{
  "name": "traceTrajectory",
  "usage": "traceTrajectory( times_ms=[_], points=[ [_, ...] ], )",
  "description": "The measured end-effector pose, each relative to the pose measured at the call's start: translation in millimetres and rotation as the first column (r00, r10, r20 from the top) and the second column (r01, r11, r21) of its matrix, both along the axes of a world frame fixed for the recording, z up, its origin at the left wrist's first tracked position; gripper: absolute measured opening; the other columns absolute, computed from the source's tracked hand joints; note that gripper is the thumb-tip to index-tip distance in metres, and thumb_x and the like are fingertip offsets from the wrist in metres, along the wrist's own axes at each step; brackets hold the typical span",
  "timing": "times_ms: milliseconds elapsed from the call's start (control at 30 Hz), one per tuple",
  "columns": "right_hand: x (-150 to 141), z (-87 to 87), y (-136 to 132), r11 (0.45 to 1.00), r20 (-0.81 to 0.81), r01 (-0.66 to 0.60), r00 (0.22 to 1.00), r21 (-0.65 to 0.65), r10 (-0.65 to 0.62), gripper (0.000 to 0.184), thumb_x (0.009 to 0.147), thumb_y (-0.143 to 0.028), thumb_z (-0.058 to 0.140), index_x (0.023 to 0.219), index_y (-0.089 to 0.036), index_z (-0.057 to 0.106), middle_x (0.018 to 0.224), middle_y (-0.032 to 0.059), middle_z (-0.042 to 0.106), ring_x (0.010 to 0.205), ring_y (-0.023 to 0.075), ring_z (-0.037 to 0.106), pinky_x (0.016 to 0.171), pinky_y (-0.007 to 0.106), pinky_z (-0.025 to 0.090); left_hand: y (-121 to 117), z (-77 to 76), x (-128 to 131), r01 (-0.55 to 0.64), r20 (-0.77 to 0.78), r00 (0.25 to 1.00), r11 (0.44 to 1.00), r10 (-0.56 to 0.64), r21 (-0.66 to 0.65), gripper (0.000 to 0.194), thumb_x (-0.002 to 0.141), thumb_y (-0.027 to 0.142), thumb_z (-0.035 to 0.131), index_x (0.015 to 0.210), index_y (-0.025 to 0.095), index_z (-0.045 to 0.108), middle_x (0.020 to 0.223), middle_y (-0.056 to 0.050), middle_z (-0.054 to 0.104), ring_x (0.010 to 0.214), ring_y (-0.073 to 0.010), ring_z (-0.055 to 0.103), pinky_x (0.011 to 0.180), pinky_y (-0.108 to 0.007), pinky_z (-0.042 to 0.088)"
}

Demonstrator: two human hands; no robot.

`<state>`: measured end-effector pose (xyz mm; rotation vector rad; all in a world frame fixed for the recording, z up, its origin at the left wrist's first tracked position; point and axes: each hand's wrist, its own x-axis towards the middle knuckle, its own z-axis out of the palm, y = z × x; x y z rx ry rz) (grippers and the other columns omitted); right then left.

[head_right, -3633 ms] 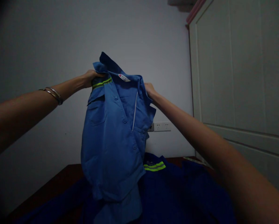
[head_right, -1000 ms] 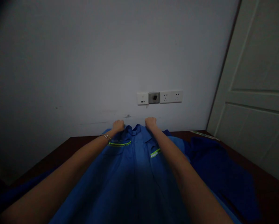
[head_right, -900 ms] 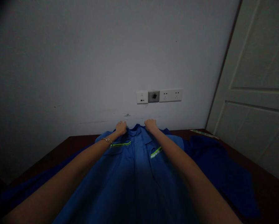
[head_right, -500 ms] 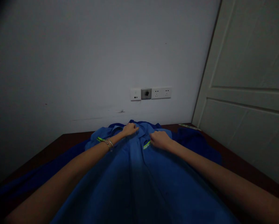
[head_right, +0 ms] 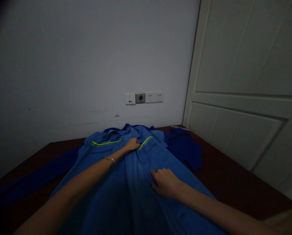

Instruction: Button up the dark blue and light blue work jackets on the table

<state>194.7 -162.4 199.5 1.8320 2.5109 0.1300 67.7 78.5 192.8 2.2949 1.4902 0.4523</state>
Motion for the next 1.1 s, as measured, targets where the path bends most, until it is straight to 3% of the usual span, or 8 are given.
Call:
traceTrajectory(
  times_ms=[267,467,600,700,867,967,1100],
  points=[
    [-4.3,11.5,2.8,0.994,-0.061,0.074,0.995,-0.082,-0.079,0.02,0.077,-0.021,0.043,0.082,-0.014,0.061,0.079,0.0103,0.064,0.071,0.0204,0.062,0.055,0.024,0.034,-4.2,-8.2,-13.7,-0.035,0.25,0.965,0.984,0.079,-0.177,0.024,0.079,0.023,0.042,0.071,0.009,0.06,0.055,-0.003,0.059,0.039,-0.0079,0.05,0.04,-0.016,0.038],
    [-14.5,42.0,9.2,0.997,-0.189,0.061,0.98,-0.047,-0.069,0.02,0.076,-0.021,0.043,0.076,-0.014,0.062,0.074,0.0083,0.064,0.066,0.0153,0.059,0.054,0.022,0.031,2.5,14.5,-23.1,-0.077,0.417,0.896,0.977,0.155,-0.198,0.028,0.084,0.024,0.038,0.072,0.01,0.059,0.051,-0.001,0.056,0.035,-0.005,0.045,0.039,-0.015,0.037],
    [-43.3,60.0,23.9,0.999,-0.227,-0.004,0.974,0.039,0.013,0.022,0.077,-0.021,0.042,0.079,-0.013,0.062,0.076,0.009,0.065,0.066,0.0158,0.059,0.054,0.023,0.032,21.5,26.0,-35.8,-0.171,0.463,0.856,0.971,0.23,-0.166,0.031,0.084,0.024,0.034,0.069,0.01,0.058,0.044,0.0,0.05,0.035,-0.0063,0.043,0.04,-0.016,0.036],
    [-73.2,53.3,39.9,0.997,-0.191,-0.062,0.979,0.04,0.069,0.025,0.078,-0.023,0.041,0.084,-0.011,0.062,0.082,0.0126,0.065,0.071,0.0188,0.06,0.057,0.024,0.036,30.6,19.6,-53.7,-0.24,0.436,0.849,0.953,0.299,-0.186,0.031,0.082,0.022,0.038,0.059,0.01,0.055,0.037,0.001,0.042,0.035,-0.0089,0.042,0.039,-0.018,0.035],
    [-108.8,17.9,54.2,0.984,-0.091,-0.176,0.981,-0.032,0.172,0.027,0.077,-0.021,0.042,0.093,-0.009,0.06,0.085,0.0162,0.065,0.075,0.0245,0.063,0.059,0.029,0.042,32.8,-5.9,-81.1,-0.227,0.403,0.85,0.926,0.34,-0.301,0.028,0.082,0.022,0.042,0.058,0.011,0.053,0.038,0.001,0.044,0.037,-0.0104,0.045,0.041,-0.02,0.039],
    [-112.4,11.0,42.0,0.976,-0.037,-0.211,0.977,-0.048,0.209,0.031,0.074,-0.019,0.045,0.101,-0.009,0.057,0.085,0.0165,0.065,0.074,0.0271,0.064,0.057,0.032,0.045,34.9,-14.0,-89.3,-0.157,0.426,0.85,0.921,0.31,-0.357,0.025,0.083,0.025,0.042,0.064,0.012,0.053,0.043,0.001,0.048,0.039,-0.0094,0.047,0.043,-0.02,0.041],
    [-101.4,15.9,9.4,0.976,0.03,-0.206,0.978,-0.074,0.208,0.05,0.069,-0.019,0.052,0.118,-0.009,0.049,0.09,0.0183,0.065,0.075,0.0301,0.063,0.059,0.037,0.048,38.8,-13.6,-97.7,-0.065,0.469,0.844,0.919,0.258,-0.388,0.019,0.079,0.028,0.049,0.07,0.012,0.054,0.052,0.0,0.055,0.046,-0.009,0.05,0.045,-0.018,0.042]
  ],
)
